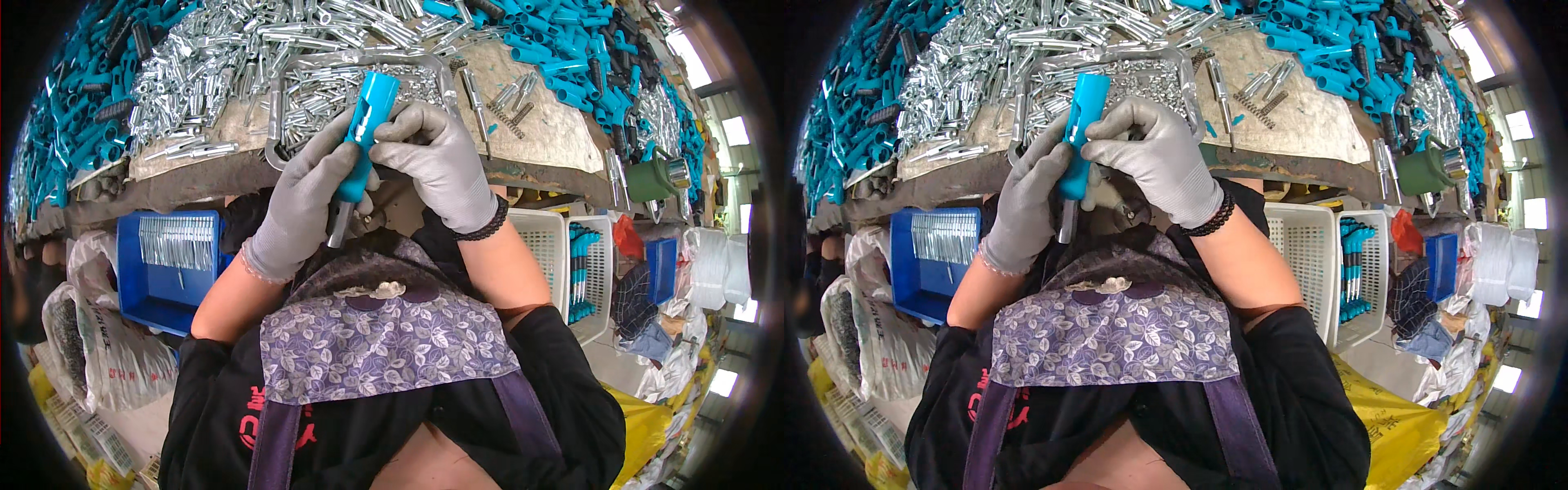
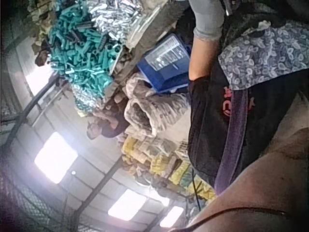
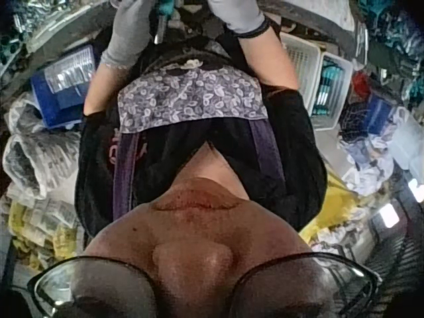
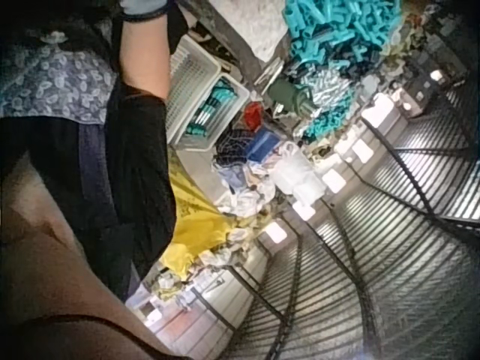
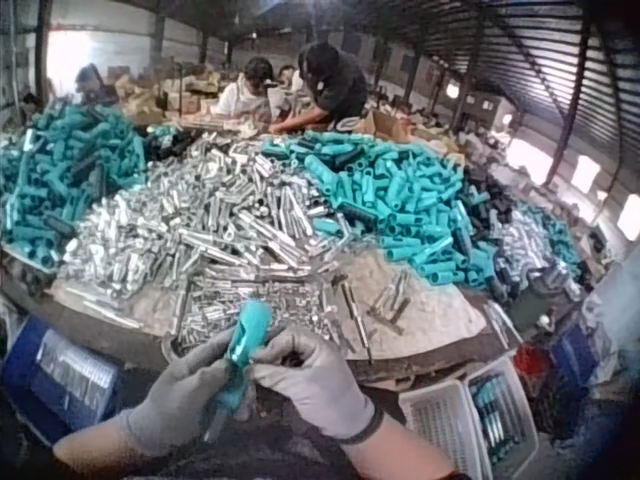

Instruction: Assembling hand tools by inserting metal shafts and internal components into plastic screwdriver-style handles.

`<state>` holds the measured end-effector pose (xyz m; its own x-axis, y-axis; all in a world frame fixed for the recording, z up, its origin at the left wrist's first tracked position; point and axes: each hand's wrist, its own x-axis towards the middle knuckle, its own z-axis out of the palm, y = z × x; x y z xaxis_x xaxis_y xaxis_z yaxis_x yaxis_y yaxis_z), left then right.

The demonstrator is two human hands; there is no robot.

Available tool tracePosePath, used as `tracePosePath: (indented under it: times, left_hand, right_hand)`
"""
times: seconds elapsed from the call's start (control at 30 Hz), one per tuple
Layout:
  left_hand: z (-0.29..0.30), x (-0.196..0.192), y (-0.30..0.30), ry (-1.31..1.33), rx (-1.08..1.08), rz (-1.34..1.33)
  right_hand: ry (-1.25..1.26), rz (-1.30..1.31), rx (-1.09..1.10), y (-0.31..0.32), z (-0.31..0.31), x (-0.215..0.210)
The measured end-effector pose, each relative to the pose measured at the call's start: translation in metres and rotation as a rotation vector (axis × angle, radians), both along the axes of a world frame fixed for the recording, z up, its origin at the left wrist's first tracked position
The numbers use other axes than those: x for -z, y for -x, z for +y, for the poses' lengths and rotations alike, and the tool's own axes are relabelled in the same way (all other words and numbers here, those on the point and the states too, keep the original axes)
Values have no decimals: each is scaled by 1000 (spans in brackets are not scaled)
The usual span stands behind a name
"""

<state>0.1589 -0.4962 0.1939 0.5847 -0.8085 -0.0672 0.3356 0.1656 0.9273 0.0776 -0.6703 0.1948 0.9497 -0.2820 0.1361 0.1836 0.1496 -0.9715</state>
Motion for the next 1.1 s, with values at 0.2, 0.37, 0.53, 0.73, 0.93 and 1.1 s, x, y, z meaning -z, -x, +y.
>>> tracePosePath:
  times: [0.2,0.37,0.53,0.73,0.93,1.1]
  left_hand:
    - [-2,2,14,-3,-146,-251]
    - [4,-1,15,-45,-148,-267]
    - [7,-1,13,5,-96,72]
    - [6,6,17,13,-150,-87]
    - [5,12,20,42,-150,-170]
    - [11,6,10,-21,-57,-115]
  right_hand:
    - [-274,40,-84,3,4,3]
    - [-107,22,6,6,13,3]
    - [579,-149,240,5,23,-1]
    - [-208,2,66,7,30,-1]
    - [-389,-22,-14,8,28,-1]
    - [48,183,-166,2,-8,-2]
